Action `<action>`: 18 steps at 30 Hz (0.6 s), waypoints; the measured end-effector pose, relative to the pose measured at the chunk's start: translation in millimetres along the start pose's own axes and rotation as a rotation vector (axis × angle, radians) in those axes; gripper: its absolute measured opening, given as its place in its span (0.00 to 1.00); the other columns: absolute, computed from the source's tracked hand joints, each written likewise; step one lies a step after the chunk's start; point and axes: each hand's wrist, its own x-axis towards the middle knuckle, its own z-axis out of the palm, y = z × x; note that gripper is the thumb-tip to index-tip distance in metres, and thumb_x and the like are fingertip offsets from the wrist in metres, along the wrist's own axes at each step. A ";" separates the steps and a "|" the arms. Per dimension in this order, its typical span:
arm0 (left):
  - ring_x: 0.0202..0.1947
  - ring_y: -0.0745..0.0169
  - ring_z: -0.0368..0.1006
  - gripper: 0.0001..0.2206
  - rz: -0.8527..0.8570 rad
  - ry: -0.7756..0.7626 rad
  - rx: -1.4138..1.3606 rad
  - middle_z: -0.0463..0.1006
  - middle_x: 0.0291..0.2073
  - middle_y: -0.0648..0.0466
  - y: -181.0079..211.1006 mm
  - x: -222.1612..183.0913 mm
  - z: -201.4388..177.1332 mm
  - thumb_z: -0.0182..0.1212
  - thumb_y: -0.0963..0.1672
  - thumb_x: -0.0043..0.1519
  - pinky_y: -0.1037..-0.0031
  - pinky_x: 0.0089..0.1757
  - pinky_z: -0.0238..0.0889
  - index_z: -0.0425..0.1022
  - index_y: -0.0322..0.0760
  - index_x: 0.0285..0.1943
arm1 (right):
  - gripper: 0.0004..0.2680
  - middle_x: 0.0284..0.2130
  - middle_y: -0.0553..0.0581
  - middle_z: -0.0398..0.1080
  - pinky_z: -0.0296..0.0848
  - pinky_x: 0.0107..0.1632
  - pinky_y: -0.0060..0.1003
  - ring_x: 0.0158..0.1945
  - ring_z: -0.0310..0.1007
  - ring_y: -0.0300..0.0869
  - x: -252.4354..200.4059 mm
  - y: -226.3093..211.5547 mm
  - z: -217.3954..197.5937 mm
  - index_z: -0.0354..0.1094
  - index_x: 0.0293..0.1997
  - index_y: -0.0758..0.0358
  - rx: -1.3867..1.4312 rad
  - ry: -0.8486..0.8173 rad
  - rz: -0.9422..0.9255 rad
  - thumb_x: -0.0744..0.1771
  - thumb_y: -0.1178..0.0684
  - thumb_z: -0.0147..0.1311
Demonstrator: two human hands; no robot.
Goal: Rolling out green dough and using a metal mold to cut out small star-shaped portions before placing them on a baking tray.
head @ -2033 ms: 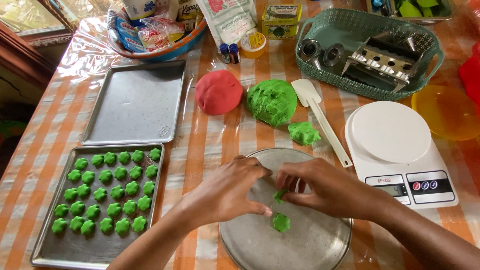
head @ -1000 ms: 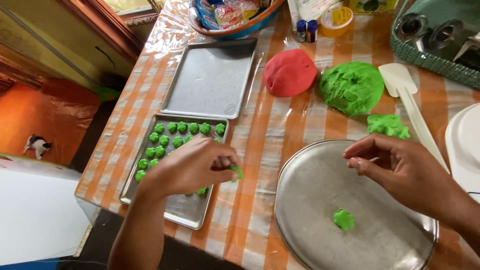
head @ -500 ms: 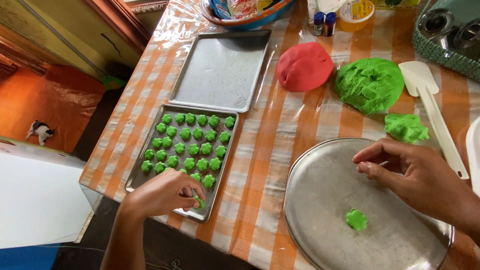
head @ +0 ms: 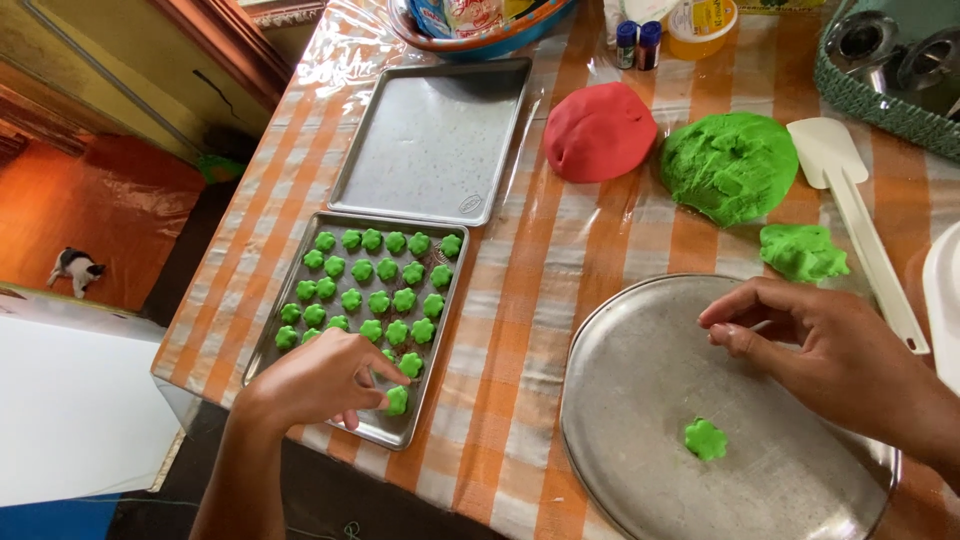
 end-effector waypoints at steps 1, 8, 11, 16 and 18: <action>0.21 0.71 0.83 0.15 0.003 0.002 0.003 0.90 0.37 0.53 3.7 -2.8 -1.3 0.68 0.43 0.61 0.80 0.29 0.77 0.84 0.52 0.58 | 0.07 0.38 0.50 0.89 0.81 0.51 0.31 0.45 0.88 0.36 0.8 1.7 0.4 0.86 0.42 0.58 0.002 0.004 0.000 0.65 0.55 0.63; 0.32 0.72 0.86 0.11 0.551 0.317 0.158 0.89 0.43 0.63 52.3 -0.8 5.5 0.61 0.48 0.65 0.71 0.41 0.71 0.83 0.51 0.54 | 0.06 0.34 0.49 0.88 0.78 0.43 0.30 0.38 0.84 0.35 8.4 14.9 -2.1 0.86 0.40 0.58 0.012 0.013 -0.137 0.64 0.54 0.64; 0.36 0.64 0.83 0.09 0.896 0.465 0.145 0.88 0.41 0.61 96.9 -0.4 12.2 0.60 0.46 0.64 0.62 0.42 0.67 0.84 0.45 0.48 | 0.06 0.33 0.46 0.88 0.78 0.42 0.29 0.36 0.83 0.33 5.0 16.9 -9.1 0.86 0.40 0.53 -0.065 -0.010 -0.214 0.63 0.51 0.65; 0.33 0.54 0.79 0.11 1.145 0.519 0.156 0.81 0.39 0.56 157.2 26.1 49.8 0.60 0.48 0.65 0.62 0.30 0.67 0.82 0.41 0.50 | 0.08 0.33 0.42 0.86 0.78 0.40 0.30 0.36 0.85 0.32 1.1 22.6 -21.4 0.83 0.43 0.47 -0.231 -0.013 -0.341 0.64 0.45 0.61; 0.26 0.46 0.71 0.05 1.085 0.463 0.317 0.71 0.30 0.54 176.4 30.3 63.3 0.52 0.38 0.63 0.52 0.19 0.59 0.74 0.38 0.37 | 0.07 0.31 0.42 0.85 0.75 0.39 0.29 0.34 0.82 0.31 0.2 25.9 -23.4 0.82 0.44 0.48 -0.266 -0.059 -0.387 0.65 0.46 0.61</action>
